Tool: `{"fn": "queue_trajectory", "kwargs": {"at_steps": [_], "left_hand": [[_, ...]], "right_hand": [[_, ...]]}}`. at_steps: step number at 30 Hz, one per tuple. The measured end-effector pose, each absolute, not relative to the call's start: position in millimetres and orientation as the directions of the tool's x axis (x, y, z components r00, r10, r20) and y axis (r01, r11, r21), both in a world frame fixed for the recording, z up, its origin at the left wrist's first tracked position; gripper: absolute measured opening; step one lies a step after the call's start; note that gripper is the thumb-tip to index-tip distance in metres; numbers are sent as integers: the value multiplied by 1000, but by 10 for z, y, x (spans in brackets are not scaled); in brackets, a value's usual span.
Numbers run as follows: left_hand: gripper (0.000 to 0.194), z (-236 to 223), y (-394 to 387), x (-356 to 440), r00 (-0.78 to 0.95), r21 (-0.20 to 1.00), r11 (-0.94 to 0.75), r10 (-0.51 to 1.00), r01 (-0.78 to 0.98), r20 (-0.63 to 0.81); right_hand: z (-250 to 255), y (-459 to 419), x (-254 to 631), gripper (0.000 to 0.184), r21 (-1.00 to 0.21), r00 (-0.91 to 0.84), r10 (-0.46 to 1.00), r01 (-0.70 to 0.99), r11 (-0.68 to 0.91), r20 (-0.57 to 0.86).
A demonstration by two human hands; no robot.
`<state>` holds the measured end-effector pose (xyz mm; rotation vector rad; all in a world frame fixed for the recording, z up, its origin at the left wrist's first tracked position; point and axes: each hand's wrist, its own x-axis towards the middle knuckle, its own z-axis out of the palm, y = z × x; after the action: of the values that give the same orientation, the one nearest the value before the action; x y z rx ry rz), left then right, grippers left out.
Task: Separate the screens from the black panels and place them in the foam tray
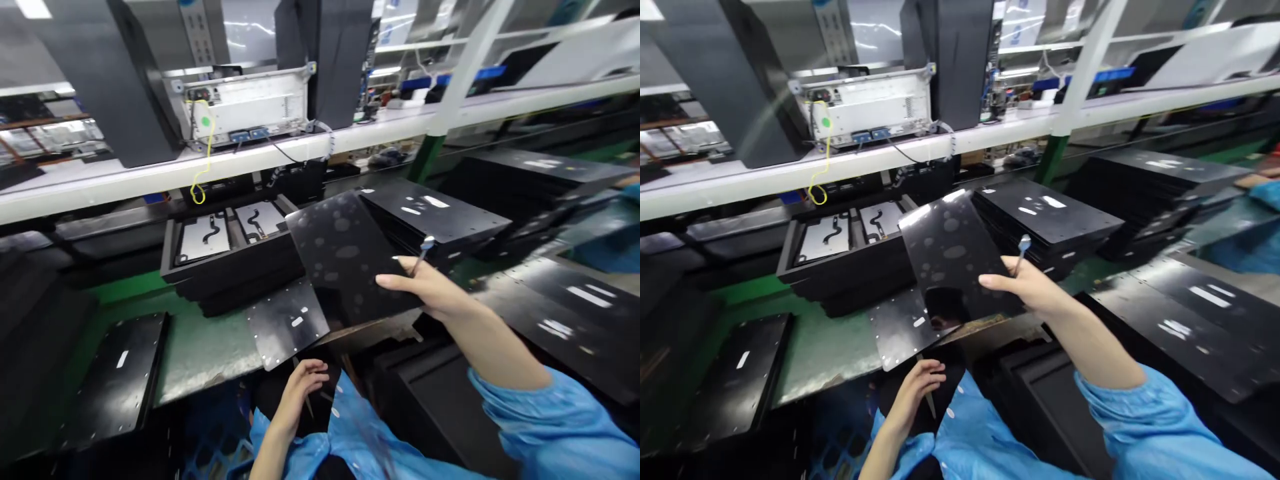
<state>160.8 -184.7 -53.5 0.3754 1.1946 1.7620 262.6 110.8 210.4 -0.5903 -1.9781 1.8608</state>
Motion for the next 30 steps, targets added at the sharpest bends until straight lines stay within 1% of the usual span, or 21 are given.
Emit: {"fn": "queue_trajectory", "kwargs": {"at_steps": [1,3,5,7,8,10,13,14,16,17,18,19,20,21,22,23,24,25,27,28,30], "left_hand": [[41,-483,-1923,1594,-528,817,-166,828,-552,-189],[48,-362,-2083,1568,-582,711,-348,806,-611,-105],[54,-237,-2237,1550,-626,584,-465,773,-665,-97],[55,-122,-2360,1533,-603,488,-464,779,-739,-172],[54,-74,-2399,1523,-567,453,-433,794,-780,-217],[52,-12,-2428,1495,-472,406,-343,837,-847,-277],[51,-40,-2372,1438,-343,398,-204,883,-894,-319],[50,-79,-2344,1416,-322,411,-169,885,-896,-337],[49,-176,-2294,1364,-322,461,-125,868,-879,-379],[50,-222,-2275,1334,-324,492,-101,860,-865,-394],[52,-260,-2259,1303,-324,522,-75,855,-850,-404],[55,-286,-2243,1270,-314,546,-41,853,-837,-416],[59,-300,-2226,1238,-295,559,-1,851,-829,-434],[61,-303,-2204,1209,-273,560,37,845,-828,-460],[62,-295,-2178,1185,-262,552,62,833,-831,-488],[61,-279,-2147,1166,-261,541,73,817,-838,-515],[59,-258,-2113,1155,-261,528,80,800,-845,-540],[57,-233,-2079,1152,-262,520,85,789,-850,-556],[56,-177,-2013,1167,-260,529,100,784,-843,-563],[57,-149,-1985,1183,-259,541,113,786,-833,-562],[57,-104,-1943,1214,-269,564,126,780,-816,-565]], "right_hand": [[1999,1003,2484,56,-997,-887,455,83,-5,-76],[1708,735,2259,54,-982,-943,278,163,-99,-185],[1367,426,2123,52,-959,-962,84,248,-140,-261],[1051,151,2066,48,-949,-959,-63,282,-141,-276],[922,50,2062,48,-950,-959,-94,279,-138,-268],[733,-46,2100,49,-963,-969,-83,240,-123,-231],[569,67,2312,51,-992,-992,13,124,-28,-124],[513,150,2442,52,-996,-993,74,92,24,-90],[339,327,2804,57,-987,-959,276,99,130,-59],[210,404,3035,60,-970,-908,412,161,182,-73],[52,461,3293,61,-935,-830,549,268,230,-103],[-133,491,3570,60,-873,-728,672,409,268,-135],[-335,491,3854,59,-776,-615,771,563,285,-163],[-546,461,4133,60,-653,-509,841,703,282,-185],[-754,403,4390,64,-531,-416,886,807,256,-204],[-949,328,4613,69,-432,-343,913,874,224,-222],[-1122,245,4793,69,-359,-282,931,914,187,-233],[-1266,167,4926,64,-308,-229,944,939,151,-236],[-1448,66,5064,46,-244,-156,965,964,103,-210],[-1480,54,5090,39,-234,-149,969,967,101,-197],[-1421,114,5121,32,-270,-205,958,952,147,-202]]}}
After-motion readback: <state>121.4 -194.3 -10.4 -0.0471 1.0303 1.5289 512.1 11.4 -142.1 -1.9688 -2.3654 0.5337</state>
